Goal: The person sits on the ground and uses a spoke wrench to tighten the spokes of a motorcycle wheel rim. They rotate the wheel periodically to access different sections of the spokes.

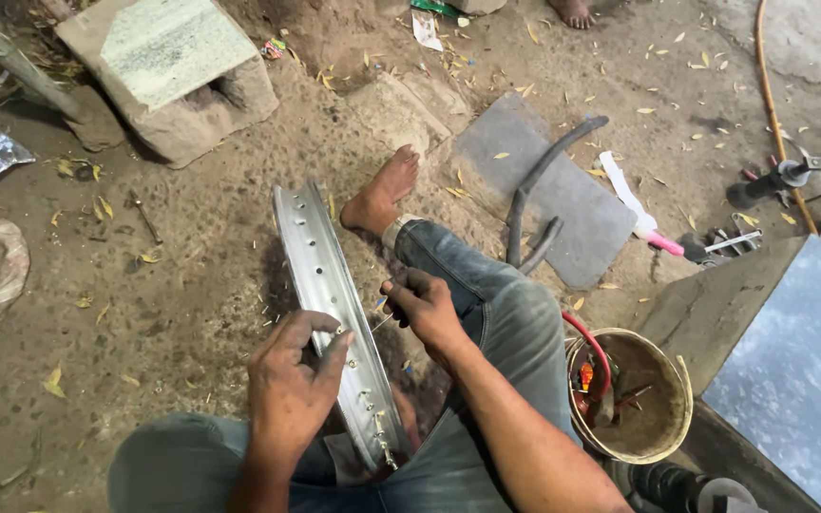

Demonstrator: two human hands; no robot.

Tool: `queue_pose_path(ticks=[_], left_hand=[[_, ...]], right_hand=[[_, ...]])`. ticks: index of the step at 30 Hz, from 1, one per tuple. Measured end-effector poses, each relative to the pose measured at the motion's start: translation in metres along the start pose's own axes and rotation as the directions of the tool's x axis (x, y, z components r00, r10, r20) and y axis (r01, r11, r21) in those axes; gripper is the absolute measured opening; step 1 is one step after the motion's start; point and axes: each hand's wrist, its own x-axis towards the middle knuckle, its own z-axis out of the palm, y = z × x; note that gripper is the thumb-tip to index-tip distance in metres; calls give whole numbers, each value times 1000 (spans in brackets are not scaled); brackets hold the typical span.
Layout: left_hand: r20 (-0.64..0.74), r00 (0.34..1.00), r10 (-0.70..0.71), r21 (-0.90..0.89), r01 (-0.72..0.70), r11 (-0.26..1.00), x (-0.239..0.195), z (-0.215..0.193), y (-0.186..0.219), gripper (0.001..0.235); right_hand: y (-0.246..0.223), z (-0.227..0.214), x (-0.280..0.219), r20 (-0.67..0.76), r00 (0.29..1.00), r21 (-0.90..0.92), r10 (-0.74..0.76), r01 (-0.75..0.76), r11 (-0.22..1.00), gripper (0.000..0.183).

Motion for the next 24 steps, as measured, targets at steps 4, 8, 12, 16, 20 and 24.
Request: queue_pose_path(ticks=[4, 8, 12, 16, 20, 24], left_hand=[[-16, 999, -37, -10, 37, 999, 0, 1, 2, 21], [-64, 984, 169, -4, -170, 986, -1, 2, -4, 15], [-198, 905, 376, 2, -383, 924, 2, -1, -15, 14], [-311, 950, 25, -322, -130, 938, 4, -14, -47, 13], [-197, 980, -11, -42, 3, 999, 34, -16, -127, 12], [-91, 989, 114, 356, -75, 931, 47, 21, -243, 23]], right_hand=[[-1, 5, -1, 26, 1000, -8, -13, 13, 1000, 23], [0, 2, -1, 23, 1000, 8, -3, 3, 1000, 22], [1, 1, 1, 16, 1000, 19, 8, -8, 1000, 22], [2, 0, 0, 7, 1000, 22, 2, -3, 1000, 22], [-7, -5, 2, -27, 999, -1, -41, 41, 999, 17], [-6, -8, 1, -27, 999, -46, -28, 27, 999, 20]])
